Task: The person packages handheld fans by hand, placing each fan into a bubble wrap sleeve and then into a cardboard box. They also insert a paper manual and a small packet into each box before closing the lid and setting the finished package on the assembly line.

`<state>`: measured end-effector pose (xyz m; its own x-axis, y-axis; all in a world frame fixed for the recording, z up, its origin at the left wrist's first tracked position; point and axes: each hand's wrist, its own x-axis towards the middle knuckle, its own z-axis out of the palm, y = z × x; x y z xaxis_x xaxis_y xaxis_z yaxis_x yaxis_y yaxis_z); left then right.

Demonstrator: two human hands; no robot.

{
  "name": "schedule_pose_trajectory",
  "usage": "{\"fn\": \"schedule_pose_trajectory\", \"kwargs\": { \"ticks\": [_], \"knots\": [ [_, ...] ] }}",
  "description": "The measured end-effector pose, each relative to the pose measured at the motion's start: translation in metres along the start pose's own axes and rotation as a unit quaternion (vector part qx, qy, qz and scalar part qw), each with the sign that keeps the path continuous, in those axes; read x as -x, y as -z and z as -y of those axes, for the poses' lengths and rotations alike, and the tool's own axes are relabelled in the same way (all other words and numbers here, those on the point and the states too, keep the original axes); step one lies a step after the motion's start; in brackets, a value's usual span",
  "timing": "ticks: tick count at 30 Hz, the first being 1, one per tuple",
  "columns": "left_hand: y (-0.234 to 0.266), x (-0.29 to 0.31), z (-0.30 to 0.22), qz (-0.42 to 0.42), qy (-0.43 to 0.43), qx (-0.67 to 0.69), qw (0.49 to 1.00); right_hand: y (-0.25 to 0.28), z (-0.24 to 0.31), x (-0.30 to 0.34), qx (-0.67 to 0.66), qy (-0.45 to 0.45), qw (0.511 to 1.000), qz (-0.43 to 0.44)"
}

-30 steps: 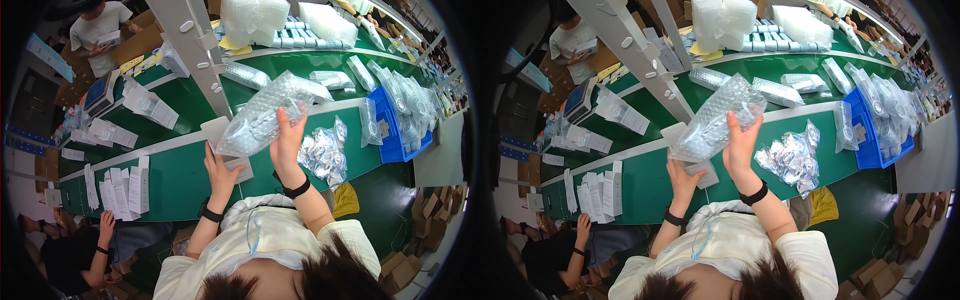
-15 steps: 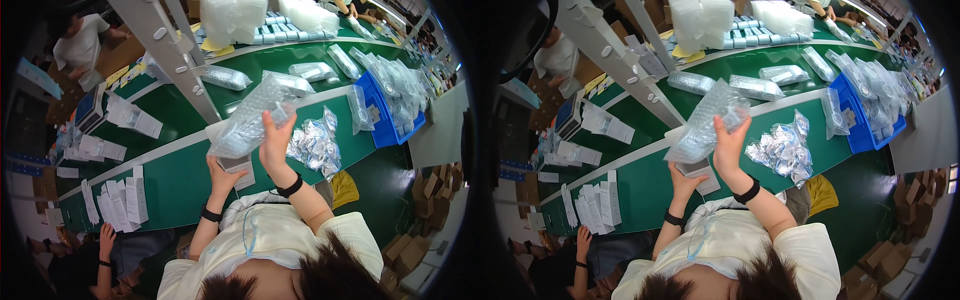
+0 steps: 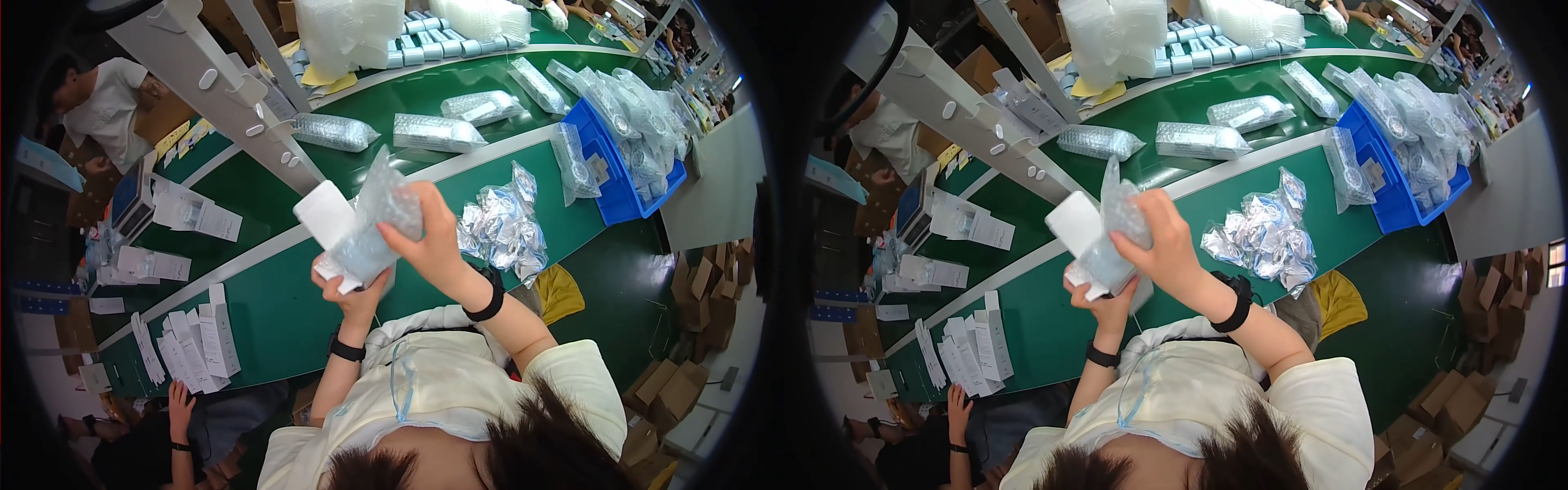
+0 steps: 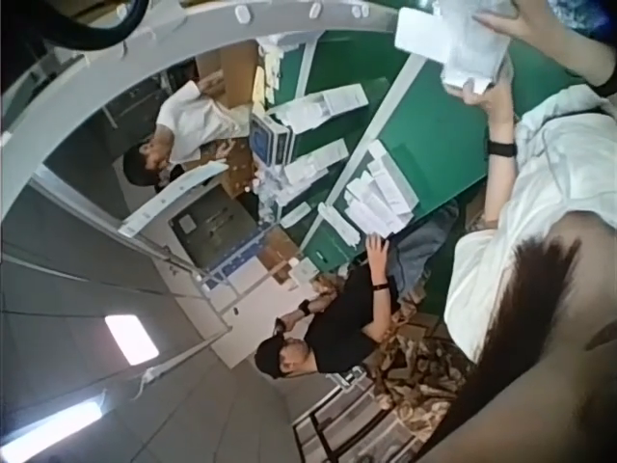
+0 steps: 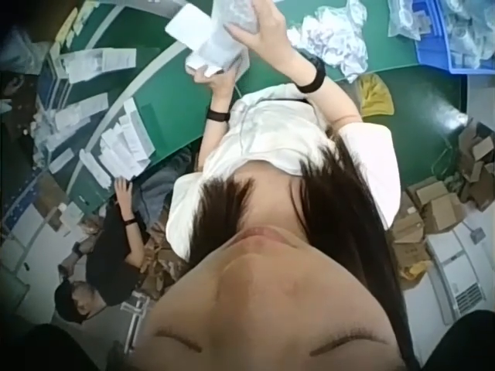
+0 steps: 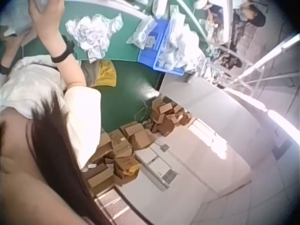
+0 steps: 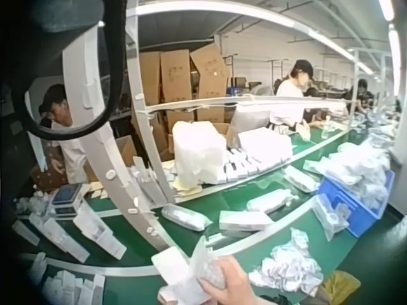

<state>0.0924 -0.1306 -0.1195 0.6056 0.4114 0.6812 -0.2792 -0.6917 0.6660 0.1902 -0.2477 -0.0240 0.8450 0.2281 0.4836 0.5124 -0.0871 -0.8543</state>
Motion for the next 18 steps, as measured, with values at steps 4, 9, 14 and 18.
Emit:
{"fn": "schedule_pose_trajectory", "kwargs": {
  "ticks": [4, 9, 14, 18],
  "knots": [
    [-0.003, -0.002, 0.013, -0.007, -0.011, -0.011, 1.0, -0.01, -0.001, 0.009, 0.065, -0.022, 0.995, 0.074],
    [-0.005, -0.005, 0.01, 0.082, -0.045, -0.073, 0.993, -0.021, -0.039, 0.019, 0.097, 0.115, 0.974, 0.167],
    [0.023, 0.018, 0.014, 0.068, 0.012, -0.034, 0.997, 0.022, -0.102, 0.026, 0.17, 0.078, 0.965, 0.184],
    [0.048, 0.017, 0.014, 0.054, 0.035, -0.055, 0.996, 0.063, -0.165, 0.062, 0.458, 0.067, 0.847, 0.263]
  ]
}}
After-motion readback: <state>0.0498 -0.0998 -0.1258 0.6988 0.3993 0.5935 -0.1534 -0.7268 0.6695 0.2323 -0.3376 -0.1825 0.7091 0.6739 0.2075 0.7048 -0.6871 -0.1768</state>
